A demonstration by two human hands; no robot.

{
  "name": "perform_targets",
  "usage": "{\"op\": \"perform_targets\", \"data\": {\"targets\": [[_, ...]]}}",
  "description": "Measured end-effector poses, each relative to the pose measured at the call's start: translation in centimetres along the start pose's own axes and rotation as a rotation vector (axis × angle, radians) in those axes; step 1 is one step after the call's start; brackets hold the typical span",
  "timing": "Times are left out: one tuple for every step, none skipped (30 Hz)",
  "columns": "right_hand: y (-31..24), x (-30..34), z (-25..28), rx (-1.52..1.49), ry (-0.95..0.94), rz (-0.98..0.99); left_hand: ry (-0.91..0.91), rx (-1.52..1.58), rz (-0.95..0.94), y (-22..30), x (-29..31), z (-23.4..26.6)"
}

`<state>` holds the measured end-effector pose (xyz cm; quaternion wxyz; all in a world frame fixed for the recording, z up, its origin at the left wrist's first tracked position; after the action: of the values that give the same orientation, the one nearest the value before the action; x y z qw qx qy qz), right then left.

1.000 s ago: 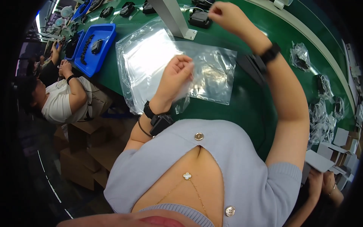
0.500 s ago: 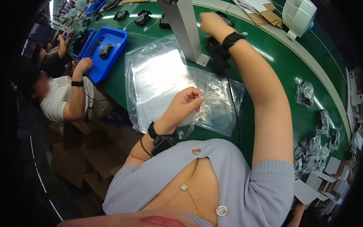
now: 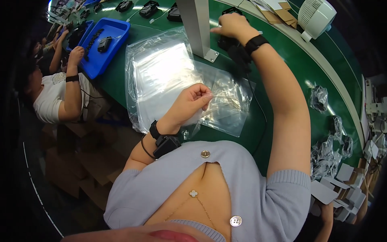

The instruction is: The person is placing small electronic or mechanical parts into plastic bags at a workstation.

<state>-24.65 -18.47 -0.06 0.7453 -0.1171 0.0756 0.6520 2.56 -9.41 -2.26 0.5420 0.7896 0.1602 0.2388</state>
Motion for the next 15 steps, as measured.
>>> {"op": "perform_targets", "data": {"targets": [[-0.7, -0.4, -0.1, 0.111, -0.136, 0.069, 0.002, 0.011, -0.006, -0.2, 0.1, 0.0], [-0.9, -0.5, 0.0, 0.113, -0.131, 0.071, 0.002, 0.023, -0.010, -0.3, 0.2, -0.1], [-1.0, -0.5, 0.1, 0.083, -0.035, 0.030, 0.001, 0.037, -0.011, -0.3, 0.1, -0.1], [-1.0, -0.5, 0.2, 0.054, 0.058, -0.014, -0.003, 0.039, -0.011, -0.4, 0.0, 0.0], [-1.0, -0.3, 0.3, 0.027, 0.148, -0.059, -0.018, 0.030, -0.004, -0.2, -0.1, 0.2], [-0.6, 0.1, 0.6, 0.029, 0.134, -0.048, -0.019, 0.035, 0.002, -0.2, 0.0, 0.2], [0.7, 0.8, 1.7, -0.046, 0.238, -0.109, -0.021, 0.042, 0.009, -0.1, 0.2, 0.2], [1.7, 1.7, 2.8, -0.119, 0.340, -0.173, -0.018, 0.062, 0.013, 0.0, 0.3, 0.1], [1.7, 2.6, 3.5, -0.114, 0.320, -0.163, -0.019, 0.050, 0.017, 0.2, 0.3, 0.1], [1.4, 4.0, 4.3, -0.137, 0.291, -0.218, -0.020, 0.038, 0.021, 0.4, 0.4, 0.1], [1.0, 5.1, 4.8, -0.158, 0.268, -0.276, -0.024, 0.021, 0.022, 0.5, 0.2, 0.2], [0.4, 6.0, 4.9, -0.154, 0.254, -0.265, -0.017, 0.037, 0.022, 0.4, 0.1, 0.2], [-0.3, 7.0, 4.8, -0.205, 0.270, -0.241, -0.017, 0.034, 0.018, 0.3, 0.0, 0.3], [-0.9, 7.9, 4.5, -0.256, 0.286, -0.221, -0.019, 0.028, 0.016, 0.3, 0.0, 0.4], [-1.3, 8.4, 4.1, -0.309, 0.303, -0.198, -0.019, 0.022, 0.013, 0.2, 0.1, 0.4]]}}
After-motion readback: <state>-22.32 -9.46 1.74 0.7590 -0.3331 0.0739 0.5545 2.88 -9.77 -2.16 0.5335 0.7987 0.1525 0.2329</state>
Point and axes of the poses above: each hand's wrist, its own x-axis away from the middle knuckle, its own z-axis out of the back of the hand, y = z × x, the point moved 1 cm from there along -x, towards the middle knuckle, and after that the axes turned 4 degrees about y, right-handed, at the moved point
